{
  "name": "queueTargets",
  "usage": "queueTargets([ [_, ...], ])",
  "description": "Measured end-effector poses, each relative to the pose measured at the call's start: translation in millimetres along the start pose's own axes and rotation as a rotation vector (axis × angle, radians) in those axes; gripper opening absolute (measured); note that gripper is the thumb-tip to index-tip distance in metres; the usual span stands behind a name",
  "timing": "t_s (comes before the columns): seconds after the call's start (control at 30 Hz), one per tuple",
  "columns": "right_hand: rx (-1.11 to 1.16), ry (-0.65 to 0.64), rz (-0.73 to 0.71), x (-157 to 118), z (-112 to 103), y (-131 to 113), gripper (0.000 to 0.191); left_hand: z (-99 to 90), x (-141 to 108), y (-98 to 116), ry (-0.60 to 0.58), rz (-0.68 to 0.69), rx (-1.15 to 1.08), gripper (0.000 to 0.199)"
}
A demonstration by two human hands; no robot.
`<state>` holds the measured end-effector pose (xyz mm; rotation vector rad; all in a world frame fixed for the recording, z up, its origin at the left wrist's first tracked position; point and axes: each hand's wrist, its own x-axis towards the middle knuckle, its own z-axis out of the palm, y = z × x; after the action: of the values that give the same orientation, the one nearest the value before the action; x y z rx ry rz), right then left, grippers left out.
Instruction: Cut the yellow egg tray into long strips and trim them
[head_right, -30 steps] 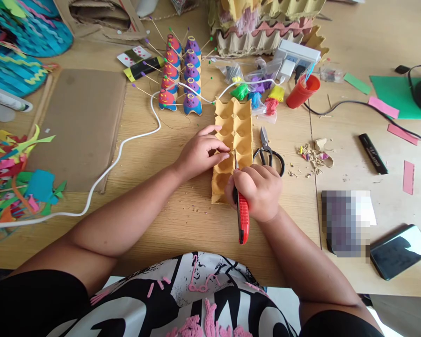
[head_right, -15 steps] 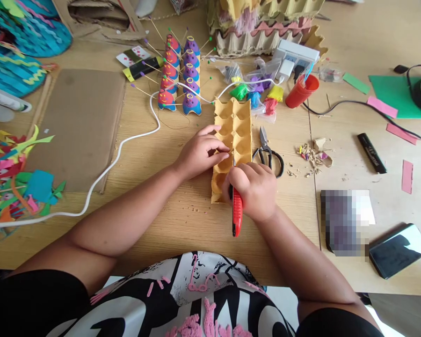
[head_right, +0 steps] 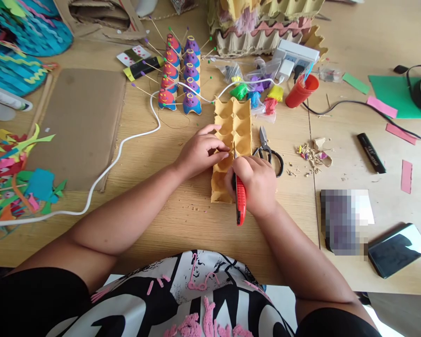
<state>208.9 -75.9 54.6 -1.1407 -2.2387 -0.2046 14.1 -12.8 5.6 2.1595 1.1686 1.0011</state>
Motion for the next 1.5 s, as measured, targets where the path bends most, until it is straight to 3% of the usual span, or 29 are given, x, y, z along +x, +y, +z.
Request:
queueTargets([
  [0.3,0.054,-0.013,0.083,-1,7,7,0.011,-0.6,0,1,-0.012,-0.010,0.011,0.006],
  [0.5,-0.094,0.010,-0.076,-2,1,1,0.017,-0.1,0,2,-0.002,-0.016,-0.003,0.003],
  [0.7,-0.036,0.072,-0.179,-6,-8,0,0.019,-0.4,-1,1,0.006,0.001,-0.019,0.004],
  [0.9,0.004,0.132,-0.219,-7,-10,2,0.018,-0.6,-1,1,0.015,0.024,-0.005,0.002],
  [1.2,0.091,0.103,-0.203,-5,-20,1,0.022,-1.3,0,1,0.006,0.008,-0.015,0.002],
  [1.37,0.085,0.287,-0.214,-4,-15,7,0.022,-1.6,-1,1,-0.001,-0.001,-0.032,0.004],
  [1.5,0.060,0.288,-0.215,-5,-8,11,0.018,-2.0,-1,1,-0.005,-0.002,-0.029,0.005],
])
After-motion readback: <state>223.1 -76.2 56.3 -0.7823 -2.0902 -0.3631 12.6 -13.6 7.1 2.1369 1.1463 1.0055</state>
